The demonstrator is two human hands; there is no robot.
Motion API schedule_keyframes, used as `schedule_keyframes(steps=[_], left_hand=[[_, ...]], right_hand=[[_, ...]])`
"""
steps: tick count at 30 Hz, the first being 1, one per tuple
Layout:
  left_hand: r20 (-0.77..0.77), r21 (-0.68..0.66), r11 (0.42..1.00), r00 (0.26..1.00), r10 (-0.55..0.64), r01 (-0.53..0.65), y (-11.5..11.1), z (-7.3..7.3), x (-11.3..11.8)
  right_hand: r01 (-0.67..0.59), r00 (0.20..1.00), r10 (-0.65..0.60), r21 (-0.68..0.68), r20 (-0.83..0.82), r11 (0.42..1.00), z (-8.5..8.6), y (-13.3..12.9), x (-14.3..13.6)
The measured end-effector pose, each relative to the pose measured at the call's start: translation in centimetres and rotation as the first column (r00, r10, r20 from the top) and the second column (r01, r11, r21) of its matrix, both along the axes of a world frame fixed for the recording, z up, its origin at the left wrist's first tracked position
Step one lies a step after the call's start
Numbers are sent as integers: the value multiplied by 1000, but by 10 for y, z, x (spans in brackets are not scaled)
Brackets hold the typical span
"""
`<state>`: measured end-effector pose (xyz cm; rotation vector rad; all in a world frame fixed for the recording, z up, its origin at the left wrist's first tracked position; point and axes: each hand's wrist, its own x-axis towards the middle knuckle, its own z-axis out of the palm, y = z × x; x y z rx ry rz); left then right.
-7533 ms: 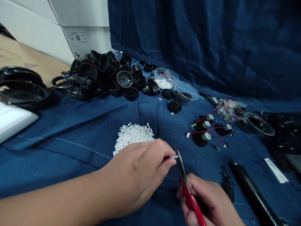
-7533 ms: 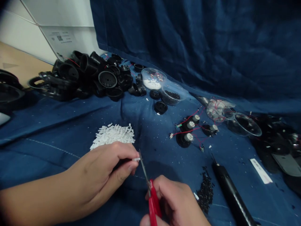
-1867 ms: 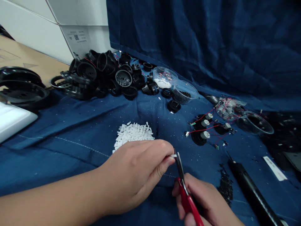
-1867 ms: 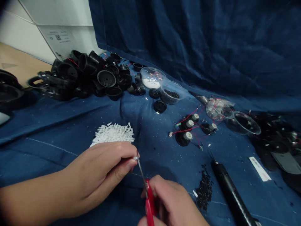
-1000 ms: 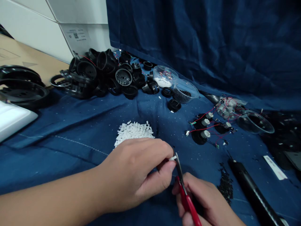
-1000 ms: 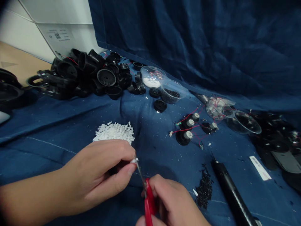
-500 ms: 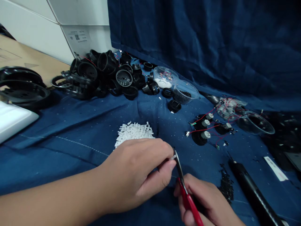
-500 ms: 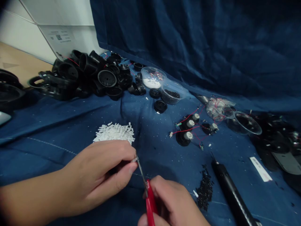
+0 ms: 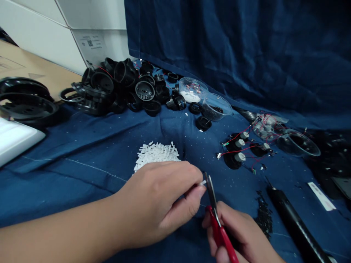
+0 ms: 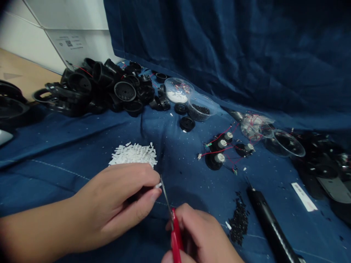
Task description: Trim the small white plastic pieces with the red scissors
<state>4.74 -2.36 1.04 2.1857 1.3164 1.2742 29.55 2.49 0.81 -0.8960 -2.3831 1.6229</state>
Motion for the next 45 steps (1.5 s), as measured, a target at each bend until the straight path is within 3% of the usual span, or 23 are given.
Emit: schedule_keyframes(steps=[7,14,19,23,28,33,37,45], left_hand=[[3,-14,1000,1000,11,-11,-1,1,1],[2,-3,1000,1000,1,-1,-1,0,0],[7,-7,1000,1000,3,-3,-1,0,0],[0,-13,1000,1000,1,-1,0,1,0],[-4,-7,1000,1000,3,-3,0,1,0],[4,-6,1000,1000,7,-7,0,-1,0],[-6,-6,1000,1000,8,-8,0,-2,0],[-20,-14,1000,1000,14,-14,-2,-2,0]], right_hand=[[-18,1000,18,-78,7,997,0,0,1],[-20,998,20,9,55,1000,4,-2,-2],[-12,999,15,-70,49,997,-1,-2,2],[18,1000,-17,-47,24,999,-5,-4,3],[-42,996,39,36,74,998,5,0,-2],[-42,996,46,-62,72,997,2,1,2],[4,999,-2,-40,55,999,0,-2,2],[-30,993,38,-72,113,997,5,2,1]])
